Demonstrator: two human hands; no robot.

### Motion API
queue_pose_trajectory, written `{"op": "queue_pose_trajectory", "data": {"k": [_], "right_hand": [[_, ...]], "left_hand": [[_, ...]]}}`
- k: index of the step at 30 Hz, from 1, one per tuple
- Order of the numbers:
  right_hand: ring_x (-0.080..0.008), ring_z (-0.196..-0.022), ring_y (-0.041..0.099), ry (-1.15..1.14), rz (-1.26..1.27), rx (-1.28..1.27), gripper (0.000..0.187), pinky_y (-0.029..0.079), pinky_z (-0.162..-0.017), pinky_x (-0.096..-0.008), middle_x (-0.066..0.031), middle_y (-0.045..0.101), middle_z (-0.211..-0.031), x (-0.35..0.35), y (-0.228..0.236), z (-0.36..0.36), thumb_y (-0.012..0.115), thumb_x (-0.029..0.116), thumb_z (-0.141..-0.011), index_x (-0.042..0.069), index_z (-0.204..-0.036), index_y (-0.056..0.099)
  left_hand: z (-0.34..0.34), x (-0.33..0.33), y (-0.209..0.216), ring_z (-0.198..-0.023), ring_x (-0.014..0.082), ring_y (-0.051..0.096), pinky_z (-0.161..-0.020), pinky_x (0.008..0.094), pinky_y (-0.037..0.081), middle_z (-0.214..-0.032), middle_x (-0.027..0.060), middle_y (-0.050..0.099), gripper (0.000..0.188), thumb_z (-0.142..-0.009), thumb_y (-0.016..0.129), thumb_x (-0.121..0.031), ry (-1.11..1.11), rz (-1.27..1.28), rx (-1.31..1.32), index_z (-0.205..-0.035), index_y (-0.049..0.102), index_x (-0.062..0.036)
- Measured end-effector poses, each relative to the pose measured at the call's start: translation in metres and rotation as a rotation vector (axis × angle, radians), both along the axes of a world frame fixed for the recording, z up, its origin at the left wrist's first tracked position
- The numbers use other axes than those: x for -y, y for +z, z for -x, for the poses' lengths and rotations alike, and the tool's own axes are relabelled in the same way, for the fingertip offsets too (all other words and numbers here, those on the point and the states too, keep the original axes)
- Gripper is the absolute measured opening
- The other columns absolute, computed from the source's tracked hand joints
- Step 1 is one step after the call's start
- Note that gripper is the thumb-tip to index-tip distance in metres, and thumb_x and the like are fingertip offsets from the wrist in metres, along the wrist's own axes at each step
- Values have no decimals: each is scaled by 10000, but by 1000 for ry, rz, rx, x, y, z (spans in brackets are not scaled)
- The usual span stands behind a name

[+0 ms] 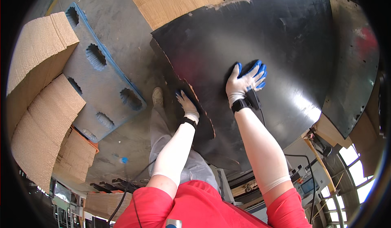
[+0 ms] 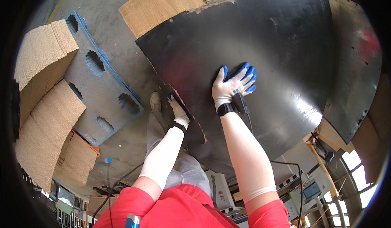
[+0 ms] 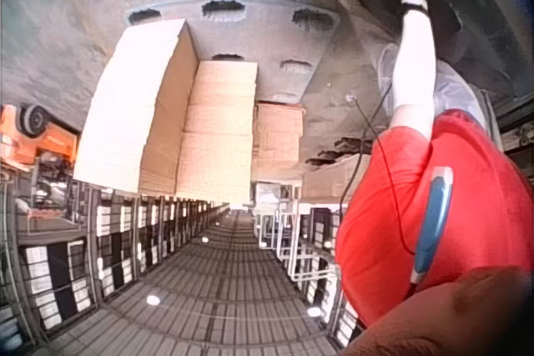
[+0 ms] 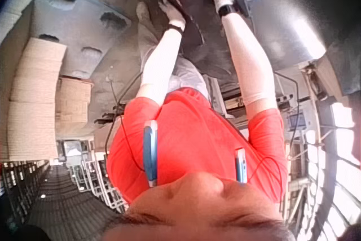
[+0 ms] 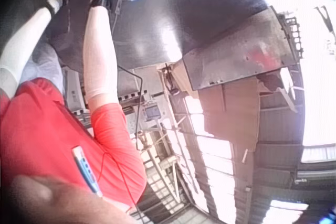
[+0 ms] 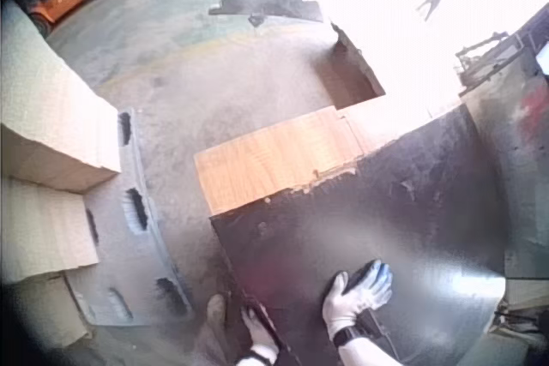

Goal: The person slides a wooden board into a machine, carries a large black sheet to a stack of boards, and then feeds several smaller wooden boards into the machine.

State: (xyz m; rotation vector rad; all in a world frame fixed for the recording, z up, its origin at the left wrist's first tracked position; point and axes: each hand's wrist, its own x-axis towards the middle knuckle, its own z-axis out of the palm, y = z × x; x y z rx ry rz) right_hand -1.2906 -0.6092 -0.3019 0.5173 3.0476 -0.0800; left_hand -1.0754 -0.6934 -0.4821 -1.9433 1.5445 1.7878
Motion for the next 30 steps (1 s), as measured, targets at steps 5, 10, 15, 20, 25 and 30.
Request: {"op": "queue_pose_trajectory", "data": {"k": [5,10,15,20,25,30], "right_hand": [[-436,-1464,206,-41,-122,-4,862,120,-1165,-627,-231,263,-1572,-55,4,-4,572,532,-860,43,-1517,303],[-436,-1462,218,-39,-82,-56,869,126,-1169,-621,-235,280,-1567,-45,0,-6,563,567,-858,59,-1519,318],[-413,-1474,209,-52,-14,-123,884,119,-1173,-619,-223,280,-1571,-40,-4,-8,554,608,-852,66,-1513,327],[-404,-1491,162,123,292,-167,952,88,-1194,-575,-229,235,-1591,-78,0,-28,548,660,-846,43,-1525,294],[-420,-1453,227,50,77,-194,835,136,-1174,-586,-212,314,-1552,-151,19,-159,557,591,-866,49,-1475,376],[-430,-1443,249,-155,-52,-29,863,137,-1161,-605,-204,294,-1570,-255,0,-302,521,628,-873,89,-1517,325]], "left_hand": [[29,-42,98,-1524,336,84,-1229,448,100,-1643,196,92,850,-1002,310,-612,-214,-29,370,-1571,101,-16],[-29,-64,146,-1519,374,56,-1224,482,81,-1638,228,61,842,-998,343,-604,-379,108,339,-1580,94,-49],[-91,-101,173,-1492,456,100,-1204,568,72,-1608,300,77,856,-990,381,-527,-636,223,423,-1563,48,14],[-131,-130,186,-1476,505,91,-1194,593,69,-1598,320,82,893,-957,430,-531,-663,303,283,-1551,91,43],[-166,-152,191,-1484,471,124,-1203,570,98,-1616,277,71,842,-979,425,-502,-665,403,310,-1572,61,-27],[-179,-172,181,-1493,430,145,-1206,553,122,-1634,207,106,839,-977,422,-530,-627,503,383,-1574,97,-39]]}}
